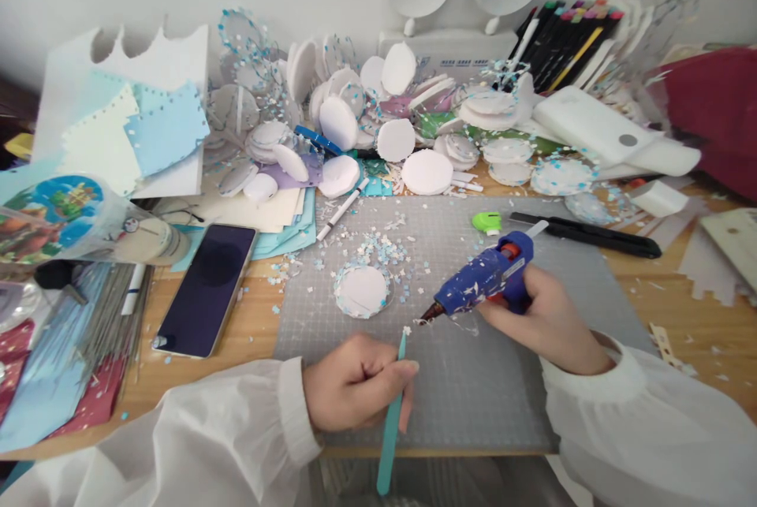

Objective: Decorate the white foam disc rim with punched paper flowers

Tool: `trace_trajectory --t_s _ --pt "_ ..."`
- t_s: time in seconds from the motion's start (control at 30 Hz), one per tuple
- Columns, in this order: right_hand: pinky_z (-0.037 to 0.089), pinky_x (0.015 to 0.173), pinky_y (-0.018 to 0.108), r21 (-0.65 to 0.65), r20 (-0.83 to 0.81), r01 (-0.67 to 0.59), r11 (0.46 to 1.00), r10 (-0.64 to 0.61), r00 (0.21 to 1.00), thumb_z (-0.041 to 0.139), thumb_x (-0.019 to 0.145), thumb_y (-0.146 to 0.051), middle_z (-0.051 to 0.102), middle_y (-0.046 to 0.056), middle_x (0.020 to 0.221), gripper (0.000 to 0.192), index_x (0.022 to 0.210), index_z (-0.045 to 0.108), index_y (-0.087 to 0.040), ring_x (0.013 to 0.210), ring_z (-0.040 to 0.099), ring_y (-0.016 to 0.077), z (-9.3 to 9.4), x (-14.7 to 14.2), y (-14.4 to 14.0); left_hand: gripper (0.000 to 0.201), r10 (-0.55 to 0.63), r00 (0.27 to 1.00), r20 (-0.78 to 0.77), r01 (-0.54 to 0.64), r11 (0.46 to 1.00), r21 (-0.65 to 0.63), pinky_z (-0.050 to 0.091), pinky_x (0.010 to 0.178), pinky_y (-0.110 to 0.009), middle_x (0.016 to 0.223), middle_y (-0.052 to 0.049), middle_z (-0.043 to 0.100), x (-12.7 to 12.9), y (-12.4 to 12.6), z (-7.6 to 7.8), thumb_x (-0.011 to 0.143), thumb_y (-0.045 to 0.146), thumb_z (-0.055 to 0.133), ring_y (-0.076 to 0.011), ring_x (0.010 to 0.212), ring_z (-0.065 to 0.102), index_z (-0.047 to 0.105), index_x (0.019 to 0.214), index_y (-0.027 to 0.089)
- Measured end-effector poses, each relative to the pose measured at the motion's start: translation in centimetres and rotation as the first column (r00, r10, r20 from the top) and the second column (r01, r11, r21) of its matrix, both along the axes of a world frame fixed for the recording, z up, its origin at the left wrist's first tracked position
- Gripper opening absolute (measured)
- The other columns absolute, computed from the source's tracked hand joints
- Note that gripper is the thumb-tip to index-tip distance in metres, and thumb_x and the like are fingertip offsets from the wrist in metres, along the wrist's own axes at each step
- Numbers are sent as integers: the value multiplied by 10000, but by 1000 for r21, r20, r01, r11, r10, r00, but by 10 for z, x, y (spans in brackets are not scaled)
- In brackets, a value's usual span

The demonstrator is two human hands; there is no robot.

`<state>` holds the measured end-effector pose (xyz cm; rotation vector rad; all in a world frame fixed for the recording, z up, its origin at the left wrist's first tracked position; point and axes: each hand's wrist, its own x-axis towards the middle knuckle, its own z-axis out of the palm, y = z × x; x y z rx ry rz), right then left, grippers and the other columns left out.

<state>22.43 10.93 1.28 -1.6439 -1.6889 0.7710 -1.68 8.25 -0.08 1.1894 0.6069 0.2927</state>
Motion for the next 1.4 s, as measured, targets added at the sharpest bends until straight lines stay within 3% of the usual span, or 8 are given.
trace_trajectory --t_s 0.63,1.2,1.4 --pt "309 372 227 -71 70 -22 997 27 997 554 585 -276 430 -53 443 147 524 430 -228 400 382 97 -5 1 -1 676 -4 1000 -28 5 1000 14 266 317 -156 340 43 370 0 1 2 889 647 324 -40 279 318 594 571 116" --pt "308 380 226 -29 122 -88 996 91 988 548 627 -248 419 -63 455 157 550 412 -229 412 384 97 -12 6 -2 674 -10 999 -33 10 1000 16 259 313 -158 342 47 365 -1 1 1 892 645 320 -41 282 315 598 582 115" --pt "321 389 234 73 205 -50 996 34 978 573 622 -269 431 -55 425 209 509 402 -227 398 400 101 -13 5 -2 673 -15 1000 -13 16 999 32 269 322 -160 337 45 363 -1 1 0 908 621 314 -41 282 317 600 578 109"
